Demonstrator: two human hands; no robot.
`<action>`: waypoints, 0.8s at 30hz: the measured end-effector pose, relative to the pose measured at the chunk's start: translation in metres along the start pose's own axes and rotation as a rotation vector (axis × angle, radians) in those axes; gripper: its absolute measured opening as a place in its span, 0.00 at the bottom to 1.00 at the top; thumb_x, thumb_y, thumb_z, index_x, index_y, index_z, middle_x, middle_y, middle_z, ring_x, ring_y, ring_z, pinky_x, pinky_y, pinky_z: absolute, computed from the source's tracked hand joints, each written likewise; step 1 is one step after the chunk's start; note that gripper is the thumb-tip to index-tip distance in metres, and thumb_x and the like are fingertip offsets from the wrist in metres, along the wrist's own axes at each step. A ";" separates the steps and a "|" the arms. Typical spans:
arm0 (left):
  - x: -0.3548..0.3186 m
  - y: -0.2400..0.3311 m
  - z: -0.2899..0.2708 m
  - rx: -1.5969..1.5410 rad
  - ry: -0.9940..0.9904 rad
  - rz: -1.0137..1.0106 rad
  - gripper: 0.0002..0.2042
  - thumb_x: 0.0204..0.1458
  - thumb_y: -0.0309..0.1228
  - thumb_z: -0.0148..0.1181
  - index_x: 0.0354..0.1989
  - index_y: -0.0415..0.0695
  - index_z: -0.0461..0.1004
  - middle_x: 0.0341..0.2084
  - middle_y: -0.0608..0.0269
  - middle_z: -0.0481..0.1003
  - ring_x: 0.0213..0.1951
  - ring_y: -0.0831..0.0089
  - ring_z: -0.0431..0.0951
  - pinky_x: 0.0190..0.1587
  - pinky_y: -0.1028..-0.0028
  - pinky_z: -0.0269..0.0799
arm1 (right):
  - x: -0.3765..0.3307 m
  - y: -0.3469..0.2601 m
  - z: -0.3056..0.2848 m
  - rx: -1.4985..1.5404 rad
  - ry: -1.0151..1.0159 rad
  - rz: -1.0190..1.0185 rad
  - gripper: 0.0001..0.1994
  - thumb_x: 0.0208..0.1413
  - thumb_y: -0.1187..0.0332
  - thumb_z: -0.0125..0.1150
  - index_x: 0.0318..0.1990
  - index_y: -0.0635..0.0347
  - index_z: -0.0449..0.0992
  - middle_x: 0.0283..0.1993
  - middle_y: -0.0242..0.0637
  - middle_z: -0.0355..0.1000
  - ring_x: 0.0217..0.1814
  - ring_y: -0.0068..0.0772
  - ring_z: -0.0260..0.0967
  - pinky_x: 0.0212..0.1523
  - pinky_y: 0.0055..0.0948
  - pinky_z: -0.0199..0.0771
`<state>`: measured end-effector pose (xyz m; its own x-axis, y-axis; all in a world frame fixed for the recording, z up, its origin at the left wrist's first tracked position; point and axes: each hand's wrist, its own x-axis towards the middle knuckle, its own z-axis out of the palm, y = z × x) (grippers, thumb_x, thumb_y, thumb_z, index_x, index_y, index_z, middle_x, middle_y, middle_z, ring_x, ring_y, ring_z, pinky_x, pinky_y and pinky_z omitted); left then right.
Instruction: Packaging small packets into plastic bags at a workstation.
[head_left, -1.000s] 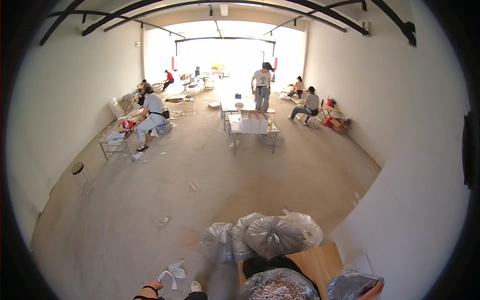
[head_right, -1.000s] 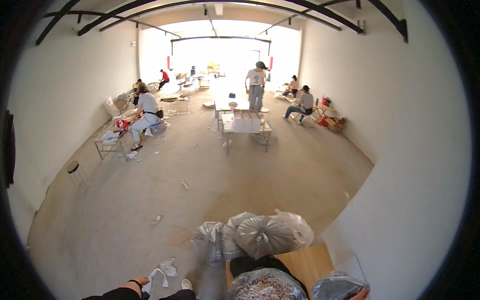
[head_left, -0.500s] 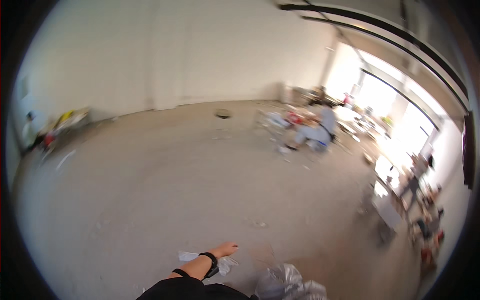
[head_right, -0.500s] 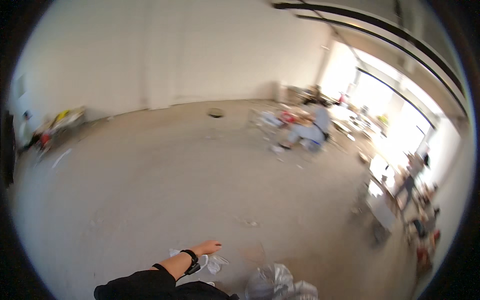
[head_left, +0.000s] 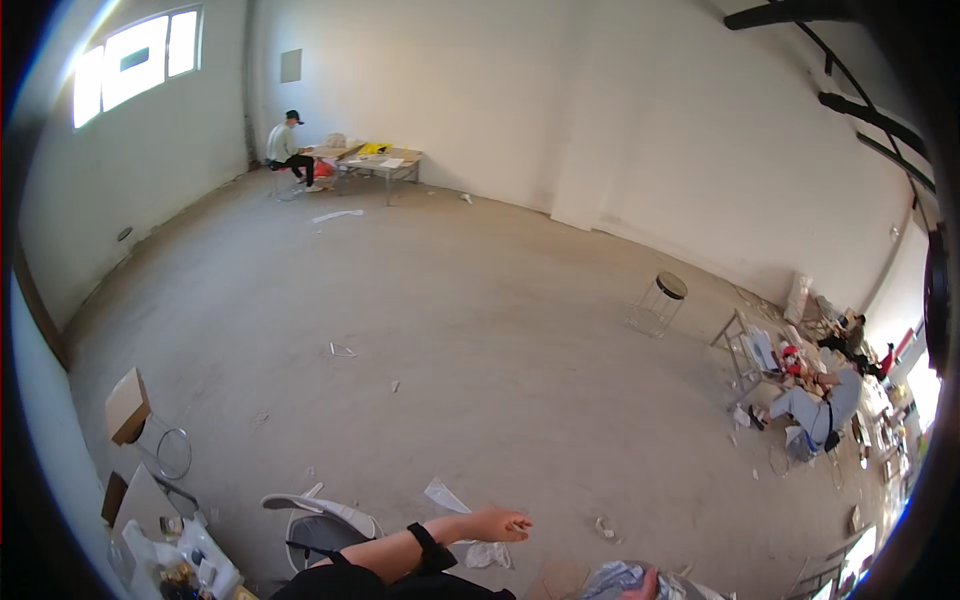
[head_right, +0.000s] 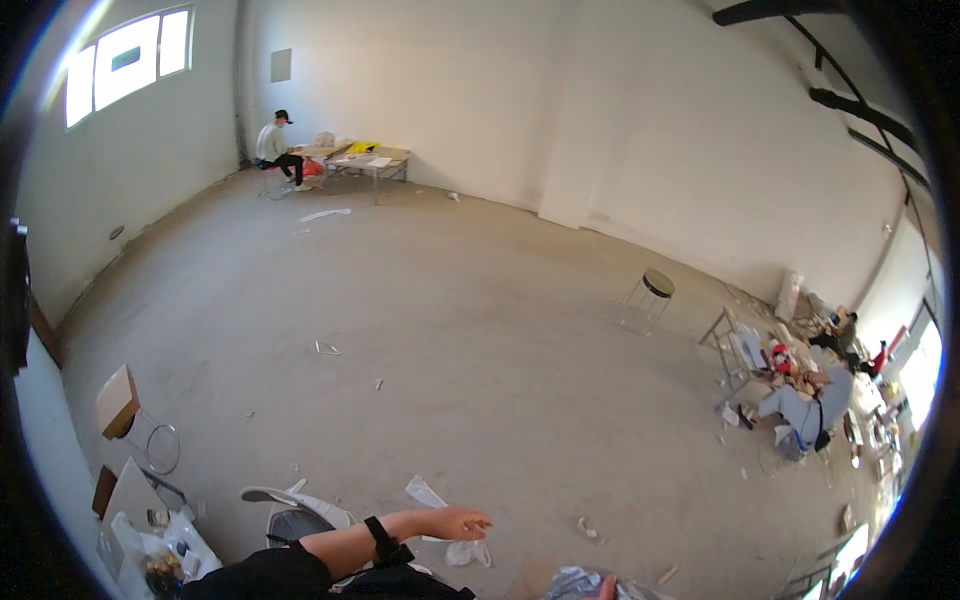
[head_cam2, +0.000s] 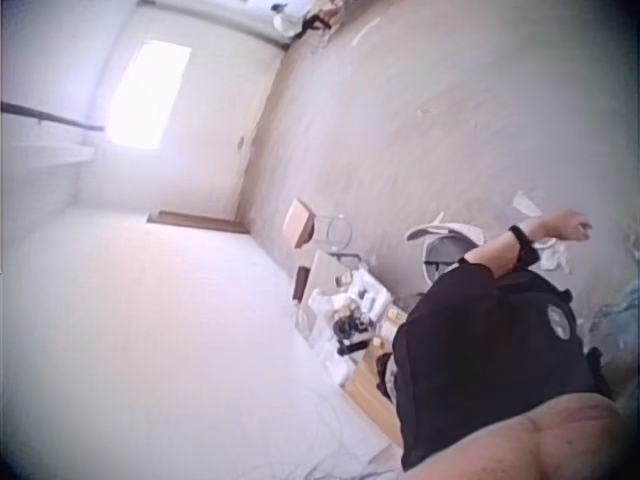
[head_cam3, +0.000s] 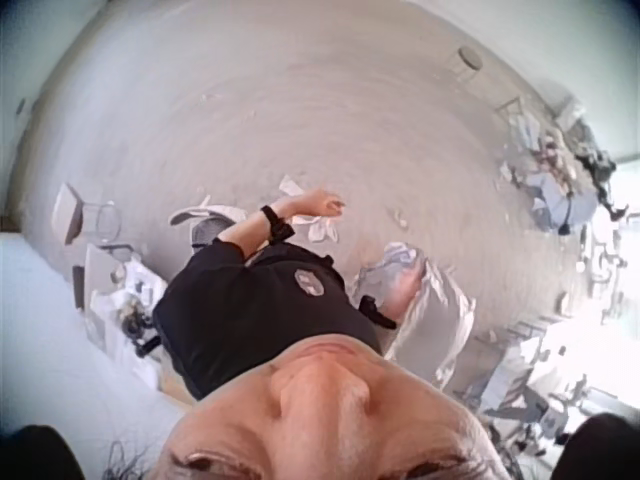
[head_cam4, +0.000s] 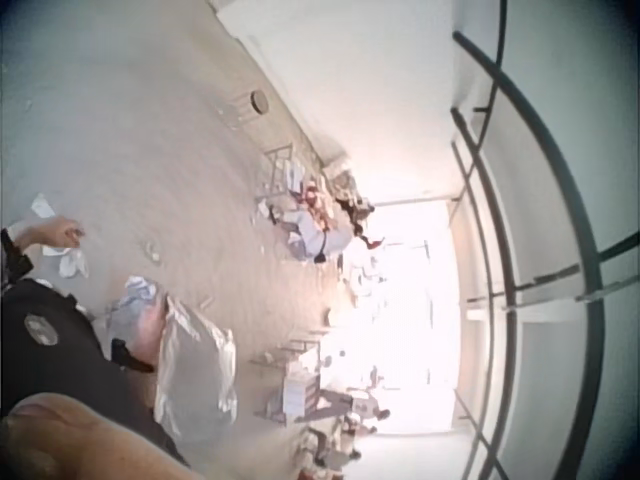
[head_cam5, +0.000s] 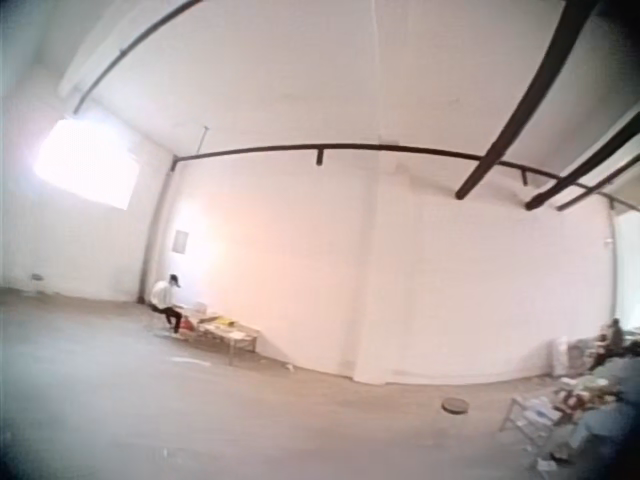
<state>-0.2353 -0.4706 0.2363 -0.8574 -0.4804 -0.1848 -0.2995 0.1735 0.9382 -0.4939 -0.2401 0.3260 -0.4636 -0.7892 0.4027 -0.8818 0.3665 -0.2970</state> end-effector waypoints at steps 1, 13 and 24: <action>0.004 0.006 0.004 0.012 -0.067 0.011 0.26 0.52 0.46 0.51 0.53 0.40 0.62 0.47 0.52 0.68 0.47 0.64 0.71 0.48 0.70 0.66 | 0.020 0.000 0.005 0.035 -0.054 -0.034 0.19 0.49 0.71 0.46 0.50 0.64 0.66 0.46 0.51 0.67 0.45 0.49 0.65 0.46 0.37 0.64; 0.039 0.061 0.042 -0.044 -0.012 0.018 0.30 0.50 0.42 0.55 0.59 0.42 0.53 0.51 0.50 0.64 0.54 0.61 0.64 0.54 0.67 0.61 | 0.103 -0.047 0.120 1.498 -0.750 0.595 0.17 0.58 0.56 0.46 0.38 0.63 0.71 0.38 0.33 0.71 0.40 0.25 0.67 0.44 0.28 0.66; 0.120 0.023 -0.061 -0.398 0.090 0.028 0.15 0.52 0.29 0.55 0.47 0.38 0.68 0.40 0.65 0.72 0.43 0.78 0.68 0.45 0.74 0.66 | 0.233 -0.118 0.118 1.368 -1.086 0.284 0.23 0.56 0.48 0.45 0.36 0.63 0.72 0.34 0.31 0.69 0.37 0.23 0.63 0.42 0.24 0.63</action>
<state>-0.3193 -0.5771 0.2534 -0.8177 -0.5564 -0.1475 -0.0759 -0.1497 0.9858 -0.4882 -0.5254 0.3529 0.1870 -0.9293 -0.3186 0.1686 0.3499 -0.9215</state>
